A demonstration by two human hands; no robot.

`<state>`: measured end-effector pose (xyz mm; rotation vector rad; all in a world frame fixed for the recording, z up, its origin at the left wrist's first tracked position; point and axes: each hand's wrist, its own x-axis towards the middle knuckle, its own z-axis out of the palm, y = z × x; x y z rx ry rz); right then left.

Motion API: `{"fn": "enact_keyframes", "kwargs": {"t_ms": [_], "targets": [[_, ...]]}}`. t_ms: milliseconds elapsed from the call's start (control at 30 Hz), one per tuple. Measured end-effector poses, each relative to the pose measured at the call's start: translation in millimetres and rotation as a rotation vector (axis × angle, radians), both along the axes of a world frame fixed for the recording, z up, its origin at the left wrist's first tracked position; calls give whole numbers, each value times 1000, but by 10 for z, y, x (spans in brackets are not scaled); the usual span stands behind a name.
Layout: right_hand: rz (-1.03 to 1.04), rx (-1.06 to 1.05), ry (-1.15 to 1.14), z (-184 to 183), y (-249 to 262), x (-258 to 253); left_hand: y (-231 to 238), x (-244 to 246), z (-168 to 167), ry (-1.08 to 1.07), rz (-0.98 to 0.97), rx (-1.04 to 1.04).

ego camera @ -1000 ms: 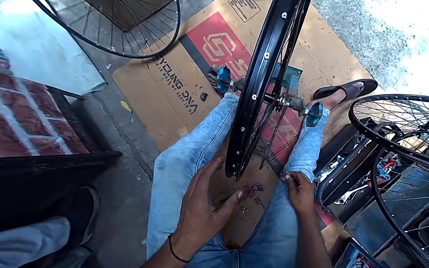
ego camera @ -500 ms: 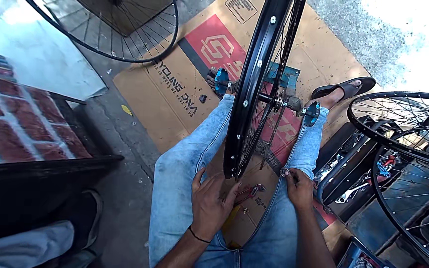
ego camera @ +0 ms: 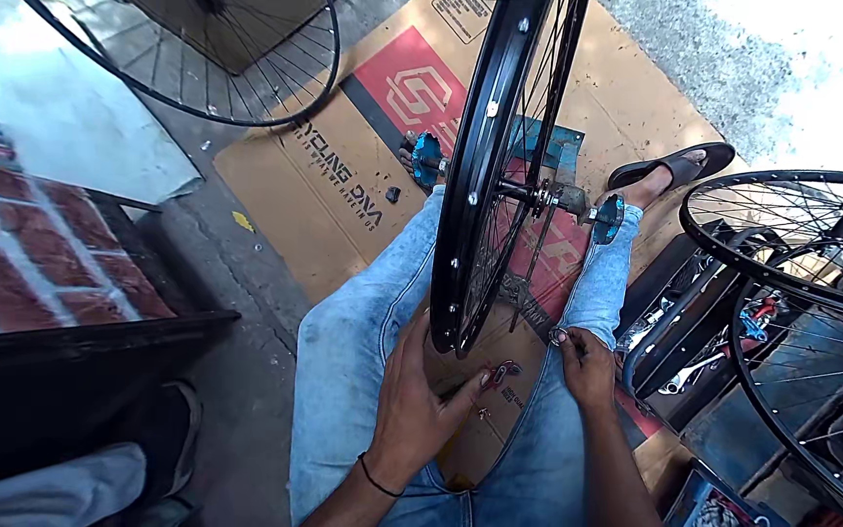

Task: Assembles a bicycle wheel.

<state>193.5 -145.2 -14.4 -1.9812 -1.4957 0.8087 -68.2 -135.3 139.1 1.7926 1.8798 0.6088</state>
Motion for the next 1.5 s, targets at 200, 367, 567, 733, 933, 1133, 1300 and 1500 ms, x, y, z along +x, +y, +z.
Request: {"fn": "enact_keyframes", "kwargs": {"t_ms": [200, 367, 567, 733, 933, 1133, 1300, 1500], "targets": [[-1, -4, -1, -9, 5, -3, -97, -26, -26, 0, 14, -12], [-3, -2, -15, -3, 5, -13, -86, -20, -15, -27, 9, -9], [-1, -4, -6, 0, 7, -10, -97, -29, -23, -41, 15, -12], [0, 8, -4, -8, 3, -7, -122, -39, -40, -62, 14, -16], [-4, 9, 3, 7, 7, -5, -125, -32, -40, -61, 29, -26], [-3, 16, -4, 6, 9, -9, -115, -18, -69, -85, 46, -38], [-8, 15, 2, 8, 10, -14, -83, 20, -110, -95, 49, -33], [-9, 11, 3, 6, 11, -16, 4, -3, -93, -73, -9, 118]]}}
